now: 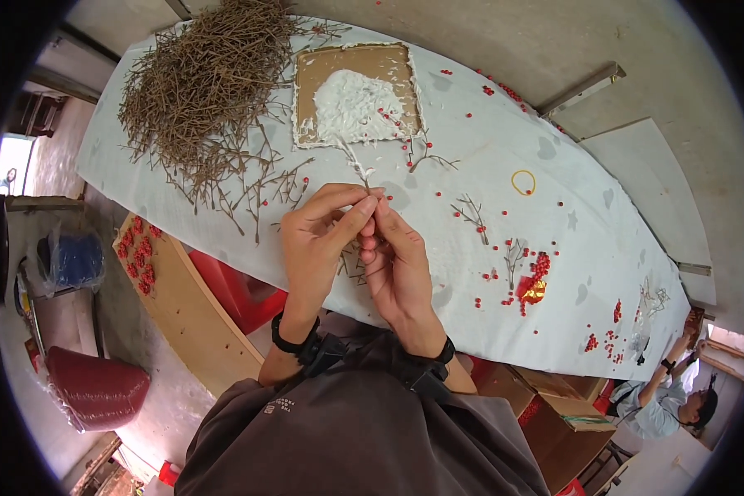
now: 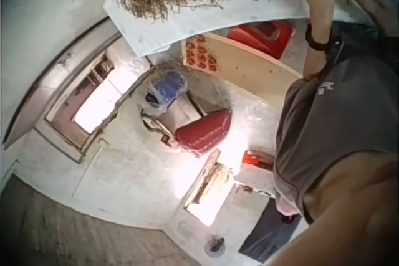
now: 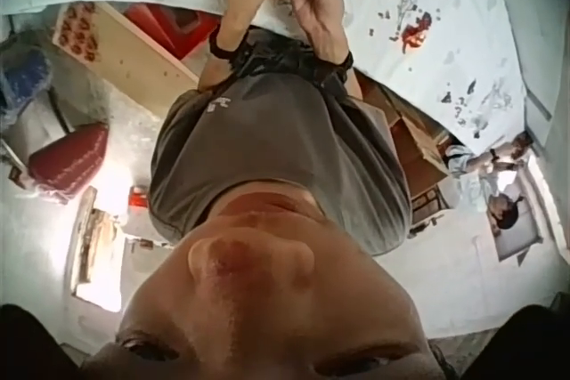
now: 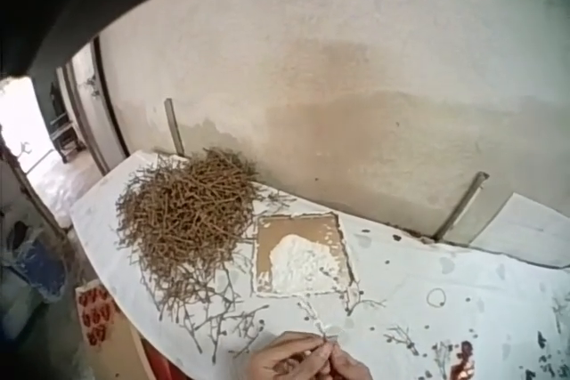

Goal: The person dips a branch into white paste, presses red berries onto it by hand, and then dips it into a box of red berries. After shaking off the excess, they place the finished branch onto a cardboard sheet.

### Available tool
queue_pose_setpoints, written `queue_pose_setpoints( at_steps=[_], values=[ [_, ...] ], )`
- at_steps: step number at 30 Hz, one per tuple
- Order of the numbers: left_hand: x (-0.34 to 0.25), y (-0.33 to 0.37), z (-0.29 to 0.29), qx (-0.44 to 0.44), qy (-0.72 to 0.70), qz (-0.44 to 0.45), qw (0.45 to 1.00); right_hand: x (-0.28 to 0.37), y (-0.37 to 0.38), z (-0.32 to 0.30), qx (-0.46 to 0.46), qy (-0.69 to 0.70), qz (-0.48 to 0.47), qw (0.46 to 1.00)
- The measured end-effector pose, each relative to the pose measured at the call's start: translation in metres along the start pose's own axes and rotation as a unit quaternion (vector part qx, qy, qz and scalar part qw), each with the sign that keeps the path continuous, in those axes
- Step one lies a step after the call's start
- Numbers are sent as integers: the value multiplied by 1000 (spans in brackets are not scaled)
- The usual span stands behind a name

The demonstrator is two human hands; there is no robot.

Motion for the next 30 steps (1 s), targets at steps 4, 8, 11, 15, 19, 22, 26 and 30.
queue_pose_setpoints(
  at_steps=[4, 8, 11, 15, 19, 22, 26, 30],
  values=[
    [-14, -2, -9, -45, 113, 28, 992, -3, 0, -5, -37, -33, 25, 998],
    [-12, 0, -17, -61, 113, -10, 992, 7, -13, -17, -45, -202, 78, 975],
    [-12, 2, -20, -61, 83, -14, 995, 24, -26, -41, -71, -296, 33, 952],
    [-9, 3, -20, -60, 40, -31, 997, 51, -42, -74, -98, -328, -3, 940],
    [-1, 0, -24, -49, -25, -52, 997, 76, -47, -85, -132, -406, -61, 902],
    [9, 2, -31, -47, -65, -66, 995, 111, -34, -40, -156, -651, -216, 710],
    [23, 3, -47, -60, -100, -80, 990, 124, 26, -1, -94, -714, -284, 633],
    [32, 9, -62, -77, -122, -81, 986, 108, 68, 9, -84, -785, -259, 556]
  ],
)
Point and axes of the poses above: each hand's wrist, its own y-axis towards the middle knuckle, its own z-axis out of the palm, x = y × z, the point moved 8 cm from there along y, towards the middle knuckle
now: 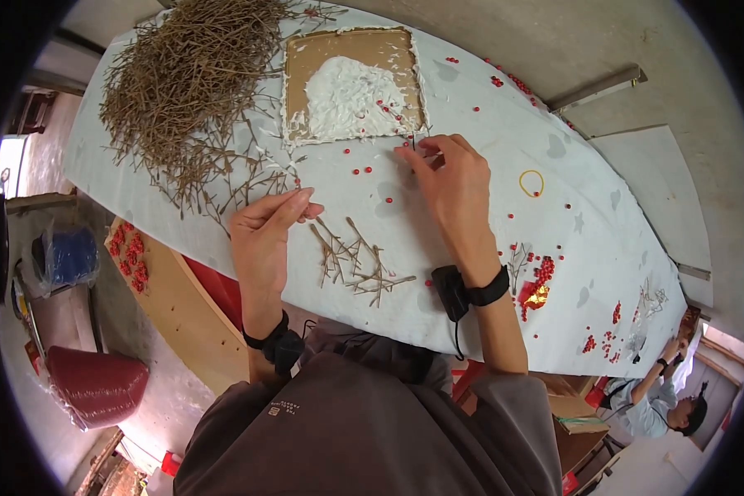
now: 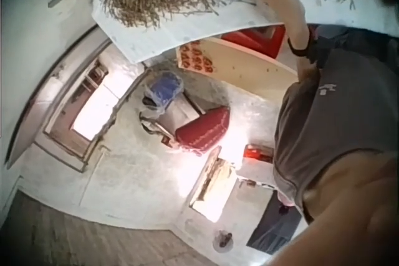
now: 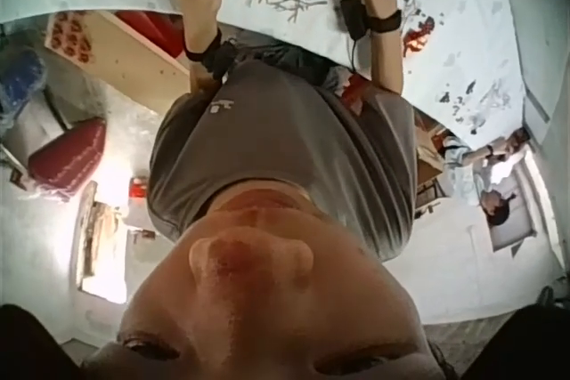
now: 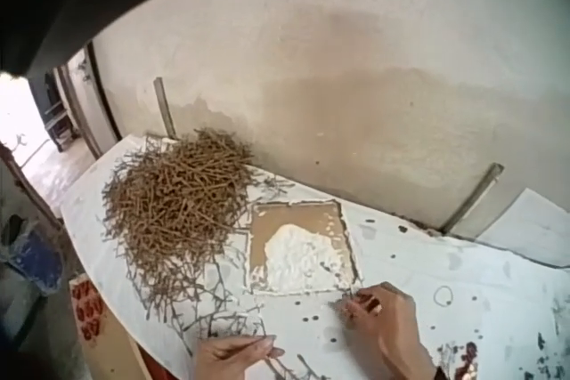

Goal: The person dips a branch into white paste, presses red berries onto it by hand, and then dips it into a box of red berries. After shaking off the excess, they place the finished branch onto a cardboard sheet.

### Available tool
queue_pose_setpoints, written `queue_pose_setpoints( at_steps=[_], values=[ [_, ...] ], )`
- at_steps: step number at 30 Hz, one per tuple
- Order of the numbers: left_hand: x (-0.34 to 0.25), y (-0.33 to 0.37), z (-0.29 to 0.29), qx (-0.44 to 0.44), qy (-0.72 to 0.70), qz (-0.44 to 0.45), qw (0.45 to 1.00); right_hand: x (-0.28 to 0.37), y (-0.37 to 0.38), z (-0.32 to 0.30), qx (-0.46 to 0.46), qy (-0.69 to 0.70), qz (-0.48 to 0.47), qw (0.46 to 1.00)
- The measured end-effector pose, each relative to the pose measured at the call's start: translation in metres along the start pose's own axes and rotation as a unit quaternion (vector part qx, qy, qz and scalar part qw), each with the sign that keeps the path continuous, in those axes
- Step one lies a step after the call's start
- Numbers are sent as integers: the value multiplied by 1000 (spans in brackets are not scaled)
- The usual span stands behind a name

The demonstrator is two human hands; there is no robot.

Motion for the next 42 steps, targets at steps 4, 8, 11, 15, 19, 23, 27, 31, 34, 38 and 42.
queue_pose_setpoints(
  at_steps=[4, 8, 11, 15, 19, 23, 27, 31, 34, 38, 42],
  values=[
    [0, 5, -2, 1, 10, -16, 1000, -4, 9, 12, 34, -69, 35, 996],
    [0, 11, 1, 11, -2, -26, 1000, -6, 13, 6, 23, -70, 54, 996],
    [-1, 10, 4, 13, -12, -28, 999, 5, 10, -8, 11, -61, 53, 997],
    [-1, 14, 11, 20, -29, -43, 998, 18, 11, -26, -19, 4, 63, 998],
    [-4, 18, 20, 40, -34, -53, 997, 13, 14, -24, 1, 136, 125, 983],
    [-8, 21, 22, 22, -4, -44, 999, 4, 18, -15, 50, 257, 130, 956],
    [-7, 25, 28, 29, 3, -58, 998, 15, -2, -23, 71, 318, 129, 937],
    [-14, 22, 35, 40, 15, -46, 998, 26, -22, -16, 117, 381, 120, 909],
    [-22, 16, 35, 61, 8, -21, 998, 34, -29, -9, 133, 425, 76, 892],
    [-20, 12, 37, 75, -24, -41, 996, 35, -32, -6, 138, 414, 80, 896],
    [-21, 11, 37, 73, -40, -36, 996, 35, -30, -2, 127, 376, 95, 913]
  ],
)
Point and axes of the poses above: each hand's wrist, its own y-axis towards the middle knuckle, its own z-axis out of the palm, x = y × z, the point moved 8 cm from there along y, towards the middle knuckle
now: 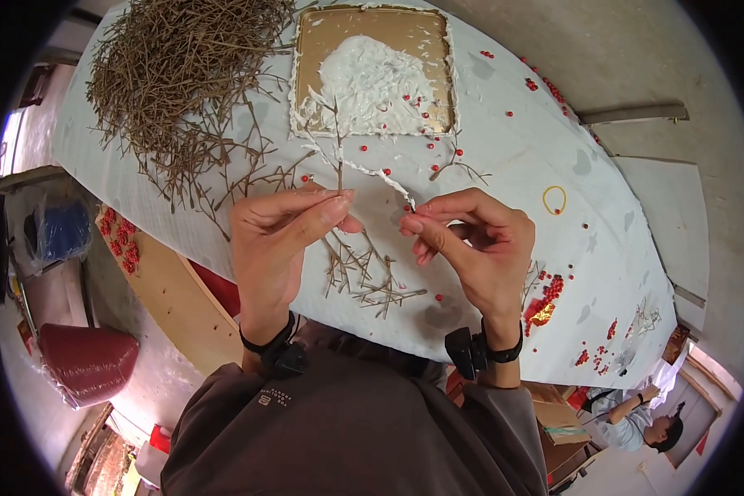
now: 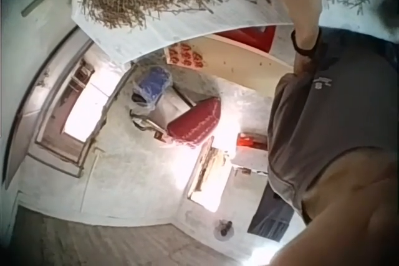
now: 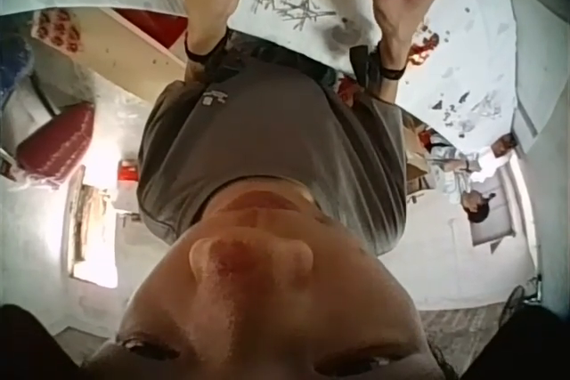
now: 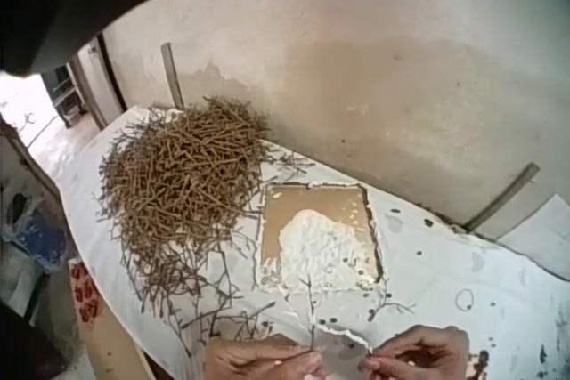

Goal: The person dips a branch into white paste, presses red berries onto it by hand, and then dips it into a box of red berries. After shaking off the excess, they place the finished branch onto a cardboard sheet.

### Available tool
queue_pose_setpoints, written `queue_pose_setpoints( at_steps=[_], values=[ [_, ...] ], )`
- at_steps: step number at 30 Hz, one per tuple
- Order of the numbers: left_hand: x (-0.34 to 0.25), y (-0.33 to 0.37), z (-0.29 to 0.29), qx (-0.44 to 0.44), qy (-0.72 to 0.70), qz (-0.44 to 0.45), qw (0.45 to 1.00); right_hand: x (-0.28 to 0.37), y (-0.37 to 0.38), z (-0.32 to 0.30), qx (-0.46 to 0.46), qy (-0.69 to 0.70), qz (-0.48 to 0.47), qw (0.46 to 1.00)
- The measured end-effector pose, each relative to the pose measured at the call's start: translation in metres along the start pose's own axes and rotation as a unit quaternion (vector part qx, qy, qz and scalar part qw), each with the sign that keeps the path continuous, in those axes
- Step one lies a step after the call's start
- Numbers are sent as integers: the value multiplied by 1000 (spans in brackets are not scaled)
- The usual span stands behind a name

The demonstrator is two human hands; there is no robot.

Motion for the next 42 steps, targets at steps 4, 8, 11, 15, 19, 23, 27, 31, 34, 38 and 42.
queue_pose_setpoints(
  at_steps=[4, 8, 11, 15, 19, 23, 27, 31, 34, 38, 42],
  values=[
    [3, 0, -4, 1, -4, 16, 1000, -3, -2, 1, 15, -4, 21, 1000],
    [2, -1, -7, -15, 32, 29, 999, 0, -6, 0, 36, 6, 31, 999],
    [1, -2, -8, -19, 37, 38, 998, 3, -5, 1, 32, 3, 36, 999],
    [-2, -4, -8, -16, 42, 41, 998, 9, -2, -3, 7, -4, 26, 1000],
    [0, -8, -10, -21, 32, 33, 999, 19, 5, -5, -45, -11, 1, 999],
    [0, -8, -12, -20, 36, 35, 999, 22, 4, -8, -63, -15, -14, 998],
    [0, -8, -12, -24, 19, 24, 999, 12, -2, -4, -34, 1, 12, 999],
    [3, -8, -13, -30, 6, 18, 999, -2, -9, 0, -14, 8, 43, 999],
    [3, -7, -12, -32, 1, 15, 999, -6, -11, 1, -3, 16, 52, 999],
    [5, -7, -9, -29, -3, 16, 999, -7, -13, 4, 13, 34, 53, 998],
    [6, -7, -7, -24, 4, 32, 999, -10, -15, 5, 17, 43, 57, 997]
  ],
)
Point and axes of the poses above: each hand's wrist, its own y-axis towards the middle knuckle, its own z-axis out of the palm, x = y × z, the point moved 8 cm from there along y, towards the middle knuckle
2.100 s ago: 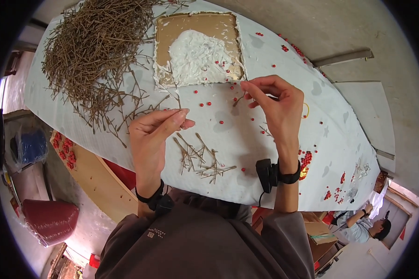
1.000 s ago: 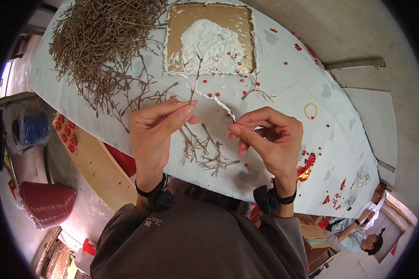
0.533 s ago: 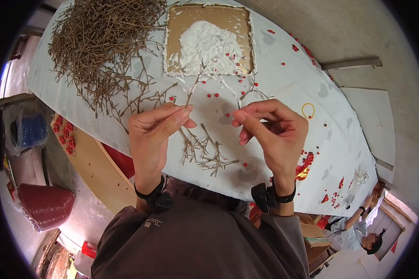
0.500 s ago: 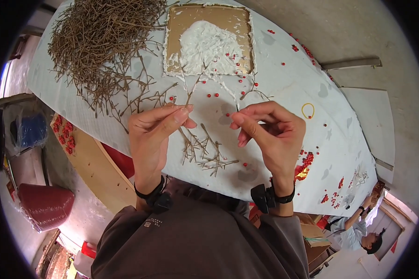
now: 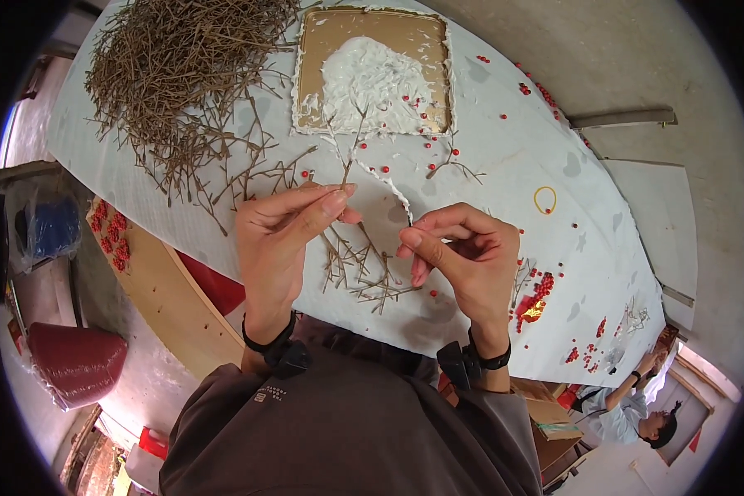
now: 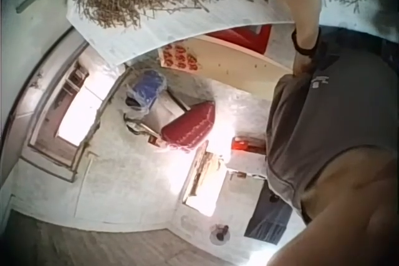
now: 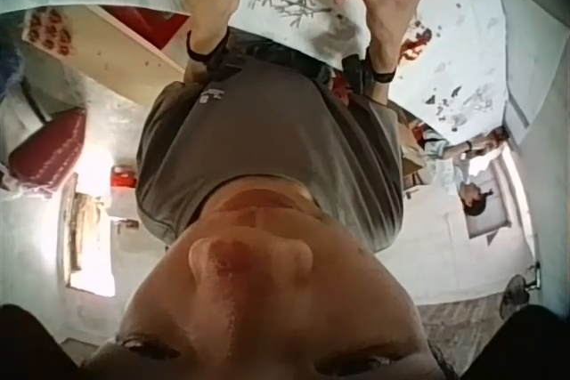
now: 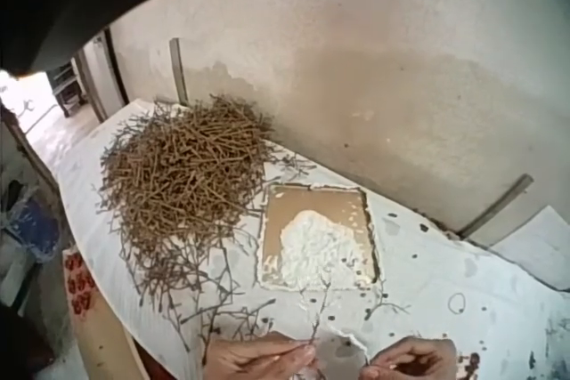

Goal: The person dips a branch into white paste, presses red berries onto it by hand, and then dips it into a box of red berries. After shaking off the excess, they place the finished branch onto a cardboard sheet.

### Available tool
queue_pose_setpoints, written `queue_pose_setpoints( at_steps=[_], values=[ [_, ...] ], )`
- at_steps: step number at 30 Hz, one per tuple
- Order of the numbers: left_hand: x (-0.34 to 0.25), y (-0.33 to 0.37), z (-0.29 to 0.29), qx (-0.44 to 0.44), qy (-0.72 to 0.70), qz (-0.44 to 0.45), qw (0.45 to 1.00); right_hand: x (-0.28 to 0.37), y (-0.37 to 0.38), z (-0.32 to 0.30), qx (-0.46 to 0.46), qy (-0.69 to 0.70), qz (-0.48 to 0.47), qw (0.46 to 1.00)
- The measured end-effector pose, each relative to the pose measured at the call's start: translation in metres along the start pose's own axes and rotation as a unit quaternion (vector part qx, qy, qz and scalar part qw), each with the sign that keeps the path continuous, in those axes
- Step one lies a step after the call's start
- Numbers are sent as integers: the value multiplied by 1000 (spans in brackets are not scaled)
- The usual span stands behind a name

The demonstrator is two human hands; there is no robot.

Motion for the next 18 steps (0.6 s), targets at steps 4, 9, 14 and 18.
queue_pose_setpoints(
  at_steps=[4, 9, 14, 18],
  values=[
    [1, 0, 0, -7, 10, 4, 1000, -1, 2, -6, -33, -7, -17, 999],
    [0, 0, 2, -3, 33, -10, 999, 11, 4, -14, -119, -64, -90, 987],
    [2, -2, 4, -9, 2, -19, 1000, 14, -2, -11, -125, -145, -130, 973],
    [2, -2, 3, -11, -4, -23, 1000, 23, -13, 0, -52, -331, -244, 910]
  ],
)
Point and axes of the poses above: each hand's wrist, its own y-axis towards the middle knuckle, its own z-axis out of the palm, x = y × z, the point moved 8 cm from there along y, towards the middle knuckle
